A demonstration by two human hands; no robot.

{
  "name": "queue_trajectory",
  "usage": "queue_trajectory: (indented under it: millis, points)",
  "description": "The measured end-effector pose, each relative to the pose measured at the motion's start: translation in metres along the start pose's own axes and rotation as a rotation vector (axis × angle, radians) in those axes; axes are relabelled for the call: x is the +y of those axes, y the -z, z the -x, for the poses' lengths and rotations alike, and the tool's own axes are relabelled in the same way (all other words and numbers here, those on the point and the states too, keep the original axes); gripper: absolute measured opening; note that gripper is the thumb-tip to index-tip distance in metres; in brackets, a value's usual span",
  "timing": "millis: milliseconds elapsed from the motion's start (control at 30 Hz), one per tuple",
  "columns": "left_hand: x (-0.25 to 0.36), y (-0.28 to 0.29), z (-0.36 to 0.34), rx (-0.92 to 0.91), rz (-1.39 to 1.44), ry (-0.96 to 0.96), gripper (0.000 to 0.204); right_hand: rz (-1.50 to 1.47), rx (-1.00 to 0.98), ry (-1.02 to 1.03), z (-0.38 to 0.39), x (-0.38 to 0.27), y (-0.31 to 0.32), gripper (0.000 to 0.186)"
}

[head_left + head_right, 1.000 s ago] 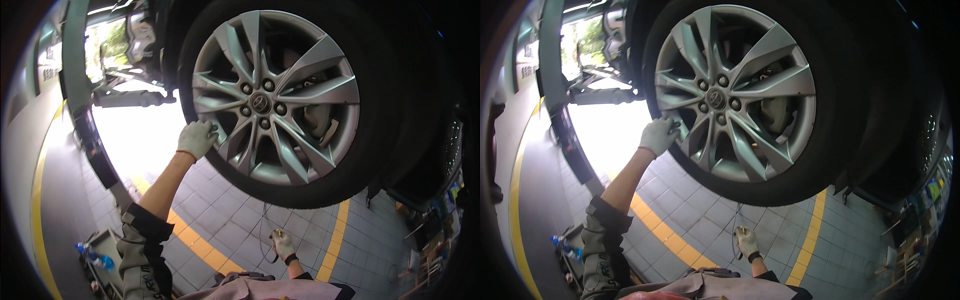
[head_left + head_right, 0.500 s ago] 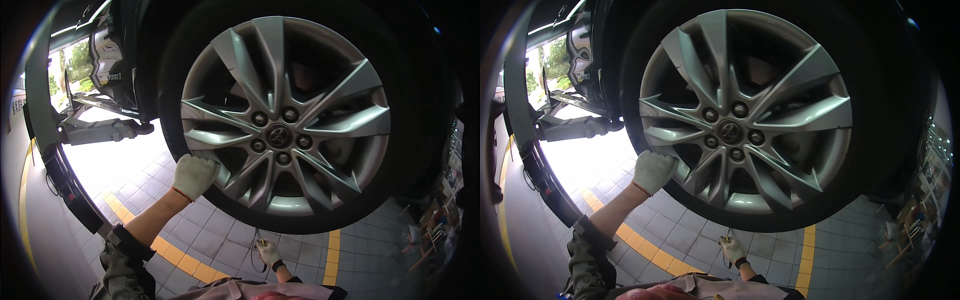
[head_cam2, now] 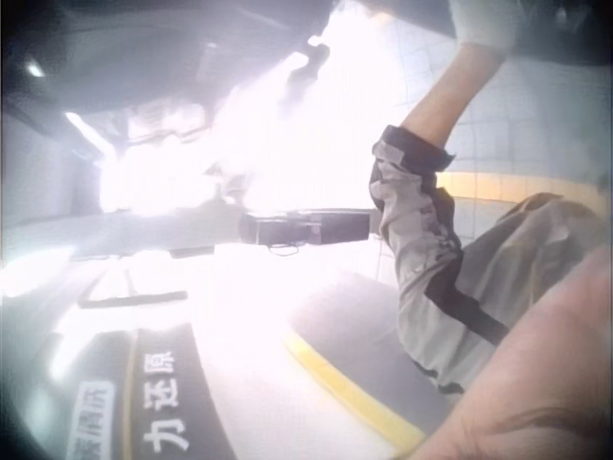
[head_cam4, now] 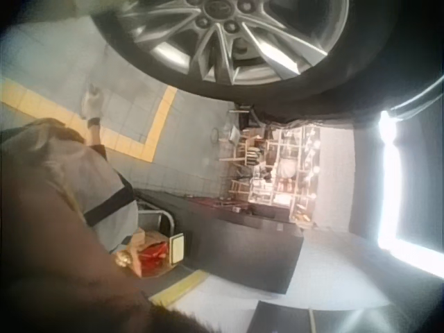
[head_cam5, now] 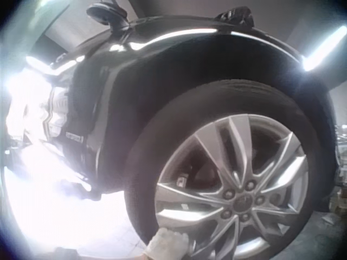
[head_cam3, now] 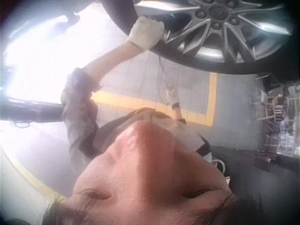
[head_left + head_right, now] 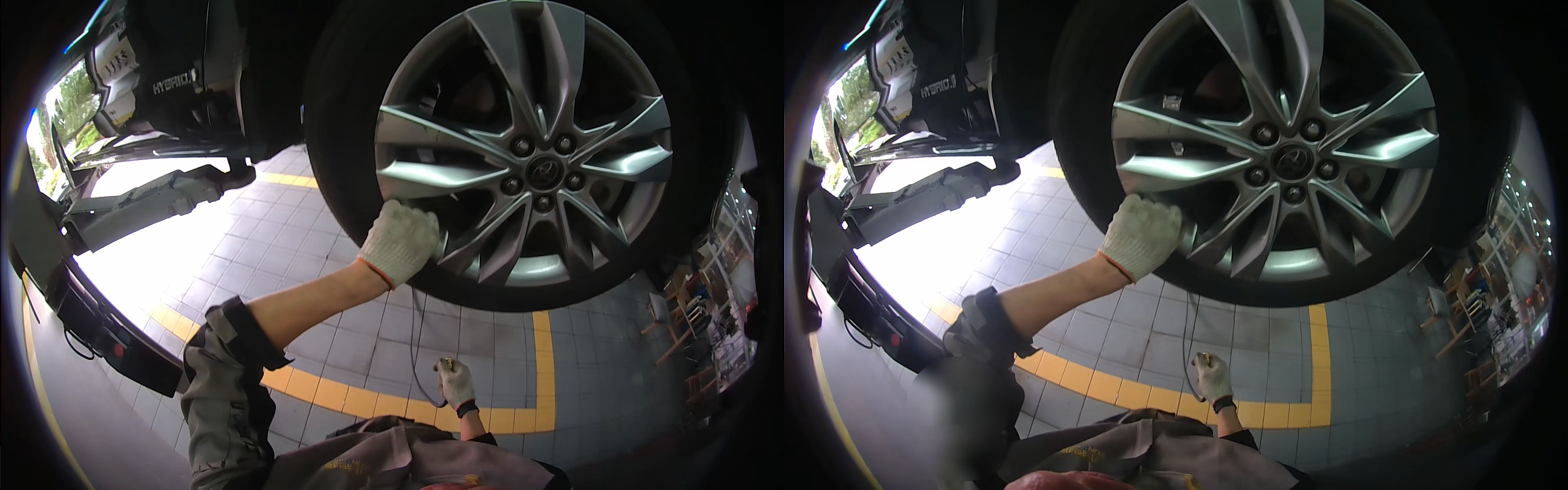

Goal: The person removes four car tires from a vehicle on a lift. They loosen and remove the lug nuts from each wheel, then detach the tires and set them aside.

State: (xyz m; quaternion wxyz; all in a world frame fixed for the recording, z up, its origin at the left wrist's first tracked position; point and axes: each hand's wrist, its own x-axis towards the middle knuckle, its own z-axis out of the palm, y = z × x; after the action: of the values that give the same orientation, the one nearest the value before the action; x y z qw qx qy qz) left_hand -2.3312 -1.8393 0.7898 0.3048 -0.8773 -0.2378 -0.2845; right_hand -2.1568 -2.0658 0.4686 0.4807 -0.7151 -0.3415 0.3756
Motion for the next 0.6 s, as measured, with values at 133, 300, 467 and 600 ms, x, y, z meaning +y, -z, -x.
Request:
queue_trajectory:
  millis: [133,300,467,600]
  points:
    - [-0.006,0.004,0.004,-0.014,-0.016,-0.012,0.011,-0.196,0.014,-0.104,0.031,-0.009,0.002,0.032]
    - [-0.01,0.01,-0.009,-0.046,-0.076,-0.108,0.007,-0.21,0.022,-0.091,0.035,-0.012,0.012,0.032]
    - [0.004,0.007,-0.017,-0.07,0.017,0.028,0.012,-0.111,0.037,-0.045,0.038,0.023,0.032,0.034]
    - [0.011,0.01,-0.013,-0.087,-0.091,0.023,0.01,-0.041,0.068,-0.014,0.04,0.06,0.044,0.036]
